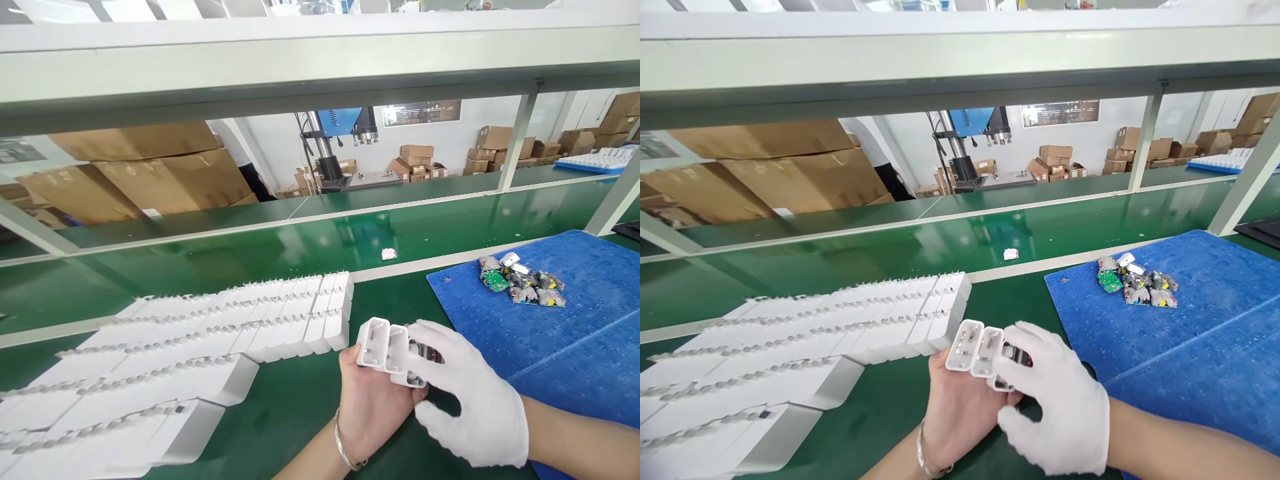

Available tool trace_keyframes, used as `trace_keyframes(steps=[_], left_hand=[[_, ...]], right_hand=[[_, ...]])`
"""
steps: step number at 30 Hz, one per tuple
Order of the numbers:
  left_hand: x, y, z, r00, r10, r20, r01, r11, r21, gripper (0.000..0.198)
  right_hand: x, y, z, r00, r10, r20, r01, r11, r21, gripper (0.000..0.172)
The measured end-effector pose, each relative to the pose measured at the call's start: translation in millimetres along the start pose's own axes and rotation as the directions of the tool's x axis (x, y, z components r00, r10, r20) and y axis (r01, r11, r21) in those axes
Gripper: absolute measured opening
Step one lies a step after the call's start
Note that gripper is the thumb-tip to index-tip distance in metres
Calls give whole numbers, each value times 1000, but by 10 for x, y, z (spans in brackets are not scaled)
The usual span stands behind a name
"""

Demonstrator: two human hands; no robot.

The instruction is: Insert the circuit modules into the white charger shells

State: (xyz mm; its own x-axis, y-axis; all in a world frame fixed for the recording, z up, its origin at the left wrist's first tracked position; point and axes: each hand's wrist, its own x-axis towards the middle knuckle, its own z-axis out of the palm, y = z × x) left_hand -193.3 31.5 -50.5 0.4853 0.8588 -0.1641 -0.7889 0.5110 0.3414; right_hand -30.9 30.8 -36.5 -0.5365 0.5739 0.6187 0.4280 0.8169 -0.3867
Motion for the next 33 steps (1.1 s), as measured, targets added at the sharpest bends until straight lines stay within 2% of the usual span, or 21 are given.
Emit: trace_keyframes(steps=[4,8,12,14,17,20,22,25,29,33], left_hand=[[3,-4,-12,1000,-3,-9,3,1000,-28,41],[8,2,-31,1000,7,12,-7,1000,-7,39],[4,7,-33,1000,11,5,-11,999,-32,42],[-4,3,-28,1000,-3,19,4,1000,-25,44],[-14,-2,-21,1000,-12,10,13,1000,-28,48],[-19,-2,-12,999,1,52,-1,1000,-7,44],[-19,-1,-6,998,-9,62,9,1000,3,46],[-14,-1,-12,999,-21,36,21,1000,-3,47],[-4,-3,-39,998,-13,59,11,999,30,42],[-3,-8,-34,1000,-28,-1,28,1000,13,48]], right_hand=[[2,-12,-10,994,9,-110,-11,1000,-16,53],[-21,25,-10,997,-29,-77,34,998,62,49],[-73,66,13,996,57,-73,-53,997,60,58],[-99,82,29,995,86,-45,-81,993,90,57],[-118,87,42,990,126,-64,-119,988,97,58],[-99,68,18,996,51,-67,-45,995,89,68],[-71,54,-10,998,22,-57,-17,996,88,63],[-40,50,-31,996,81,-32,-78,993,86,53],[-44,86,-9,996,75,45,-81,981,174,44],[-43,72,-21,975,222,29,-224,962,159,37]])
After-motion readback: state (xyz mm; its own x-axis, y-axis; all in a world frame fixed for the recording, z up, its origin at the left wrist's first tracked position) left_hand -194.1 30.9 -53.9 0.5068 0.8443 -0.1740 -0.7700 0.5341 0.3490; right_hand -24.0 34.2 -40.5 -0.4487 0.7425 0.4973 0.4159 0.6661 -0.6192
